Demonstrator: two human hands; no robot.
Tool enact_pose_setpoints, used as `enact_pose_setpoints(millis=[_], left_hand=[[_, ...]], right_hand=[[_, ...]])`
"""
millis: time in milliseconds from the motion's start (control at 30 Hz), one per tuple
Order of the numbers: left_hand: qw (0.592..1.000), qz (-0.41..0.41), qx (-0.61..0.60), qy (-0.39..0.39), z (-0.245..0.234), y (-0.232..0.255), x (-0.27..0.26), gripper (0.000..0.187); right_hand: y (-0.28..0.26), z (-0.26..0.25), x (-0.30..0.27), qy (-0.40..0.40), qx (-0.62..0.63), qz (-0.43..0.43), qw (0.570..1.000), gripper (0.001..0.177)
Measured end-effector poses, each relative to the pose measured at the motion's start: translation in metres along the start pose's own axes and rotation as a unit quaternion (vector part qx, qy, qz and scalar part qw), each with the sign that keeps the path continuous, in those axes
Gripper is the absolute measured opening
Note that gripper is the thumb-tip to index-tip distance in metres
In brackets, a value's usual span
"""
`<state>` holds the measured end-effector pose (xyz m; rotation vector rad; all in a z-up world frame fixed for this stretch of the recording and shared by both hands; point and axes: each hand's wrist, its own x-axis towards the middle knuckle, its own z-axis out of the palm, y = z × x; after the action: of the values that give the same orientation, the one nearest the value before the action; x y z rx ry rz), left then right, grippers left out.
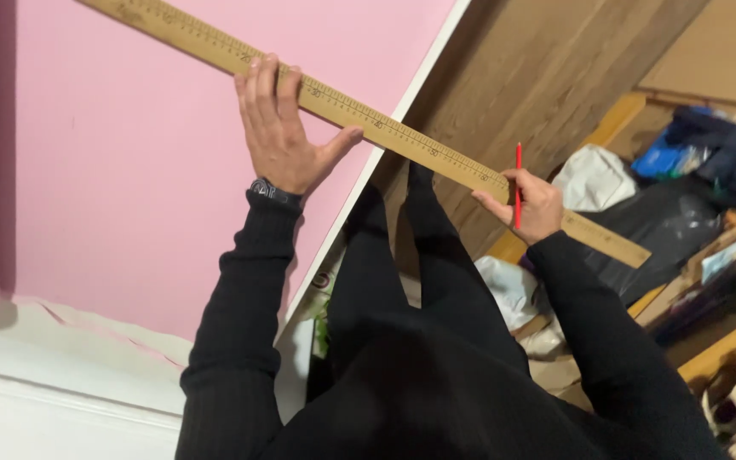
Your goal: Measuring and cutting strips from a roll of pink leather using a ruler, pencil, and scissors.
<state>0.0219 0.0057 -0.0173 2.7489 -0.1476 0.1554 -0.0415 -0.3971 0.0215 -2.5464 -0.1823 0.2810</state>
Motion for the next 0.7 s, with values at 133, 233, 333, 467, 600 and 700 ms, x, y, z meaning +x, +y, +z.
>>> enact_pose_setpoints(millis=[133,233,333,467,600,700], left_hand=[[0.999,-0.005,-0.031,-0.017,-0.006,0.003,-0.004,0.112],[1.0,0.012,-0.021,-0.016,-0.003,0.003,-0.001,0.112],[0.999,-0.004,-0.001,-0.042,-0.01,0.004,0.002,0.108],[1.0,0.015,-0.011,-0.02,-0.005,0.004,0.002,0.108],[0.999,-0.009,-0.028,-0.021,-0.006,0.005,0.001,0.105],[0.999,-0.013,-0.025,-0.034,-0.005,0.004,0.0,0.106]], right_hand=[[-0.002,-0.004,-0.01,0.003,-0.003,-0.016,1.0,0.047],[0.004,-0.003,-0.017,0.002,0.0,0.009,1.0,0.049],[-0.001,-0.006,-0.01,-0.014,0.008,0.02,1.0,0.046],[-0.006,-0.009,-0.007,-0.007,0.007,0.003,1.0,0.045],[-0.006,-0.011,-0.005,-0.011,0.018,0.001,1.0,0.046],[-0.008,-0.014,-0.005,-0.026,0.016,0.014,0.999,0.046]])
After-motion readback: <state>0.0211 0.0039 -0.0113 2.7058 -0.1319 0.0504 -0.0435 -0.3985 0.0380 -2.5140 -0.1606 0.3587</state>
